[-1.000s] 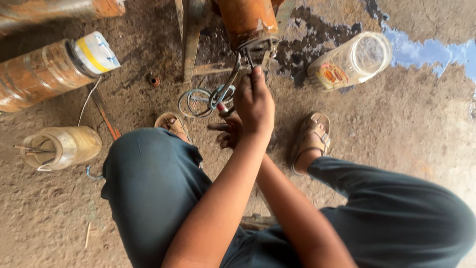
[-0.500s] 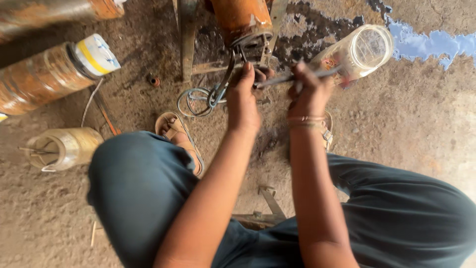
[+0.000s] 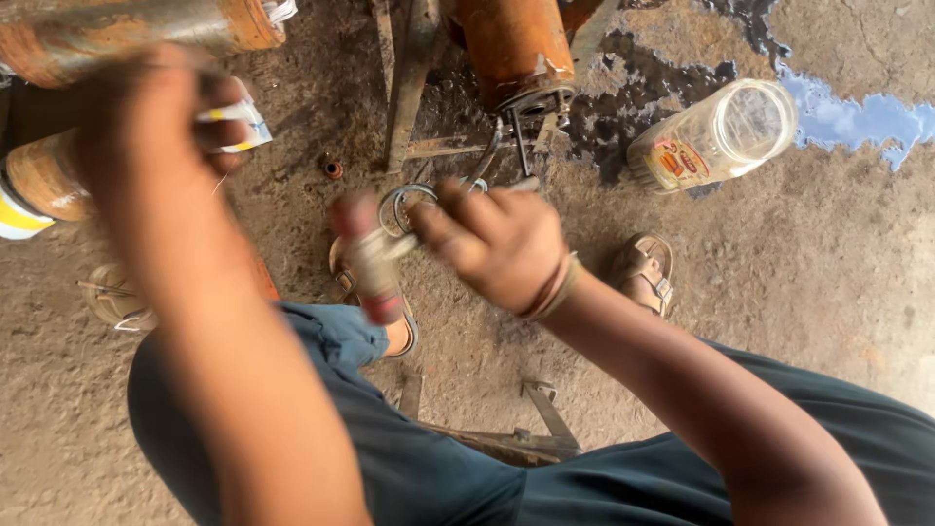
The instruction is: The person sits on the floor and works on a rusty metal pipe clamped in a stand. They use a hammer and a punch to drive a pin into the pipe's end fitting, then use a wrench to tighten a bolt on the same fitting.
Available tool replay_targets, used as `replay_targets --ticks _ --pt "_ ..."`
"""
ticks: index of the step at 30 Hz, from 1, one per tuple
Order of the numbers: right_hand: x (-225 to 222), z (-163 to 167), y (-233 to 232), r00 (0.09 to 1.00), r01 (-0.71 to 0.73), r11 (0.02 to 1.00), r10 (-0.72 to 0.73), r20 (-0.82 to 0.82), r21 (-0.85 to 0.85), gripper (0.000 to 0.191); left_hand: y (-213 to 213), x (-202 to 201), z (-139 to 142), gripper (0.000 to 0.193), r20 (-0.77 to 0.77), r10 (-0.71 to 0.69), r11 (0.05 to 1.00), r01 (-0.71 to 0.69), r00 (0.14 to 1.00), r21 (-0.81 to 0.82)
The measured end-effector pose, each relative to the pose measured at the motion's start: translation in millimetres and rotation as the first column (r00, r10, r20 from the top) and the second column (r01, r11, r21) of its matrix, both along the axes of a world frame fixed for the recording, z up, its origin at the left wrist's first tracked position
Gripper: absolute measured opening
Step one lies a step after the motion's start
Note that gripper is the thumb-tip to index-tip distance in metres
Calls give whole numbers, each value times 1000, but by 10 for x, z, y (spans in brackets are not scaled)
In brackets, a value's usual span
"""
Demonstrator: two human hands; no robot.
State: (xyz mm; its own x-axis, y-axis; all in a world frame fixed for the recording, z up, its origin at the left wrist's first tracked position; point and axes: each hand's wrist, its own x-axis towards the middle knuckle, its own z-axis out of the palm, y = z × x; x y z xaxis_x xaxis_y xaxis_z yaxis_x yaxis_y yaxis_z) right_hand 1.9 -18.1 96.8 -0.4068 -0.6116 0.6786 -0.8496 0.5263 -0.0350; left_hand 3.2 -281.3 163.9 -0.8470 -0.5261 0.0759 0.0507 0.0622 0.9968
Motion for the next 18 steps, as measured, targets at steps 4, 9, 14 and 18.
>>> replay_targets --ticks 4,9,14,18 --pt "44 -395 -442 764 51 666 454 -459 744 25 428 215 34 27 62 -94 838 113 994 -534" --pt "12 -1191 -399 -317 897 360 928 196 -257 28 1789 -125 -674 49 676 -207 679 602 707 -421" --pt "158 -1686 19 -363 773 460 886 289 -438 38 2240 -84 -1274 41 269 -102 857 222 958 -465" --pt "450 -1641 221 -384 827 474 869 313 -301 46 2254 -133 -1532 40 230 -196 874 276 953 -400"
